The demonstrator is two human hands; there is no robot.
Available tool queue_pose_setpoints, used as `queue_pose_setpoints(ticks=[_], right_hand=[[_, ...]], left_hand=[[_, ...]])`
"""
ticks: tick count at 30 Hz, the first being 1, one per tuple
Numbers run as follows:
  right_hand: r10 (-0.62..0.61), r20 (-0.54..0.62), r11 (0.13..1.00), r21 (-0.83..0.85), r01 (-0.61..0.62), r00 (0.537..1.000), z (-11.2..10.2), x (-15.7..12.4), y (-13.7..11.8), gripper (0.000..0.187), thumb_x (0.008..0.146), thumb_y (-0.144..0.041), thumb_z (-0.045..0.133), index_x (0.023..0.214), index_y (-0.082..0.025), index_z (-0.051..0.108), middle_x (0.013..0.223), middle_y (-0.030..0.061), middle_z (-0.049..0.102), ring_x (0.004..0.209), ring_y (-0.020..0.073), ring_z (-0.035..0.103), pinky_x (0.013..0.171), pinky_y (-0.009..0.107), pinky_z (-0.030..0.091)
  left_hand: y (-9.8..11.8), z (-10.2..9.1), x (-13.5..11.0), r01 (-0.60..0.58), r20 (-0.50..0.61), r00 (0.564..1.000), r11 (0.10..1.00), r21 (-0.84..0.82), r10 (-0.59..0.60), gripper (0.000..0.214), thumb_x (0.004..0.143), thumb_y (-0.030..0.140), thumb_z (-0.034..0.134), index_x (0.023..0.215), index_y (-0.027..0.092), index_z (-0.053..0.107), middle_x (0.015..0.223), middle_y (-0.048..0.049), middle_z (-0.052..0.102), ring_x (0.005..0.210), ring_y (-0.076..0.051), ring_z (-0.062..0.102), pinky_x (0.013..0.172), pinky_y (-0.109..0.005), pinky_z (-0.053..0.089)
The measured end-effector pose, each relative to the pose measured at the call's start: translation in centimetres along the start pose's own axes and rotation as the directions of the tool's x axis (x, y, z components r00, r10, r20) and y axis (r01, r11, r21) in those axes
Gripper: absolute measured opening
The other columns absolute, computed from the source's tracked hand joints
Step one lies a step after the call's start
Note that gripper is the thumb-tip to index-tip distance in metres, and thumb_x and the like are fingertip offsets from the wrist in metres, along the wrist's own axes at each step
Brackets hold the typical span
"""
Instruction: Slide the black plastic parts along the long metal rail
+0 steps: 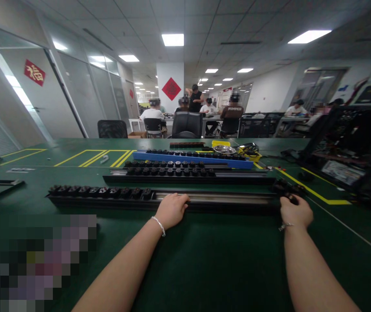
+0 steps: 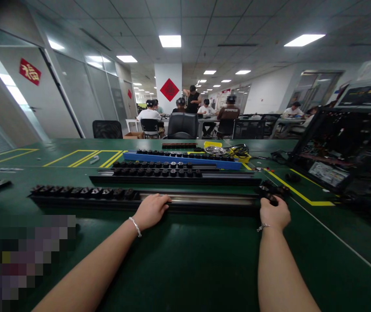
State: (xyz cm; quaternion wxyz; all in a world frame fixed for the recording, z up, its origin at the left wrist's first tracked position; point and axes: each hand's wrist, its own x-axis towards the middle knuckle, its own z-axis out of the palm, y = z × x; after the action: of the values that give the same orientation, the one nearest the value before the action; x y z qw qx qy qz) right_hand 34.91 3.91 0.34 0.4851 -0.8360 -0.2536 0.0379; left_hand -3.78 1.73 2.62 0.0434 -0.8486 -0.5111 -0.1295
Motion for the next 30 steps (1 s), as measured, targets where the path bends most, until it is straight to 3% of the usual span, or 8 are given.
queue_pose_setpoints(ticks=[6, 17, 24, 26, 30], right_hand=[[0.023, 0.064, 0.999, 0.042, -0.026, 0.998, -0.2, 1.5, 0.5, 0.046, 0.063, -0.034, 0.058, 0.106, -0.019, 0.066, 0.104, 0.0082, 0.063, 0.086, 0.0223, 0.054, 0.085, 0.034, 0.043], [-0.024, 0.088, 0.999, -0.038, 0.028, 0.996, -1.0, 2.1, 0.4, 0.042, 0.066, -0.033, 0.06, 0.104, -0.02, 0.068, 0.099, 0.0073, 0.065, 0.087, 0.0232, 0.056, 0.085, 0.035, 0.043], [0.152, -0.031, 0.987, 0.062, -0.15, 0.988, -1.3, 2.4, 1.8, 0.053, 0.062, -0.033, 0.061, 0.112, -0.017, 0.065, 0.095, 0.0101, 0.066, 0.066, 0.0201, 0.057, 0.063, 0.033, 0.047], [0.147, -0.017, 0.989, 0.025, -0.147, 0.989, -1.1, 2.9, 2.3, 0.052, 0.062, -0.032, 0.061, 0.112, -0.017, 0.064, 0.097, 0.0106, 0.066, 0.07, 0.0224, 0.059, 0.066, 0.035, 0.048], [0.02, -0.001, 0.993, -0.116, -0.02, 1.0, -1.0, 3.3, 2.5, 0.05, 0.064, -0.027, 0.06, 0.113, -0.019, 0.062, 0.105, 0.0111, 0.064, 0.095, 0.0268, 0.058, 0.089, 0.038, 0.043]], left_hand=[[0.1, -0.2, 0.0, 0.015, 0.026, 1.0, 1.0, -0.013, -0.015, 0.02, 0.088, 0.023, 0.047, 0.105, 0.024, 0.058, 0.09, -0.0033, 0.067, 0.089, -0.02, 0.059, 0.077, -0.032, 0.043], [0.1, -0.2, 0.0, 0.021, 0.033, 0.999, 0.999, -0.04, -0.02, 0.021, 0.088, 0.022, 0.046, 0.105, 0.023, 0.058, 0.094, -0.0032, 0.068, 0.091, -0.02, 0.058, 0.079, -0.033, 0.043], [0.1, 0.0, 0.1, 0.004, 0.01, 1.0, 0.999, -0.032, -0.003, 0.019, 0.088, 0.022, 0.048, 0.104, 0.024, 0.058, 0.092, -0.0031, 0.068, 0.09, -0.02, 0.058, 0.078, -0.033, 0.042], [0.1, -0.1, 0.0, 0.011, 0.016, 1.0, 0.999, -0.033, -0.011, 0.019, 0.088, 0.022, 0.048, 0.104, 0.023, 0.058, 0.094, -0.0034, 0.068, 0.091, -0.02, 0.058, 0.079, -0.033, 0.042], [0.0, -0.1, -0.1, 0.009, 0.009, 1.0, 0.999, -0.044, -0.009, 0.02, 0.088, 0.025, 0.047, 0.105, 0.023, 0.058, 0.096, -0.003, 0.068, 0.093, -0.02, 0.057, 0.081, -0.033, 0.042]])
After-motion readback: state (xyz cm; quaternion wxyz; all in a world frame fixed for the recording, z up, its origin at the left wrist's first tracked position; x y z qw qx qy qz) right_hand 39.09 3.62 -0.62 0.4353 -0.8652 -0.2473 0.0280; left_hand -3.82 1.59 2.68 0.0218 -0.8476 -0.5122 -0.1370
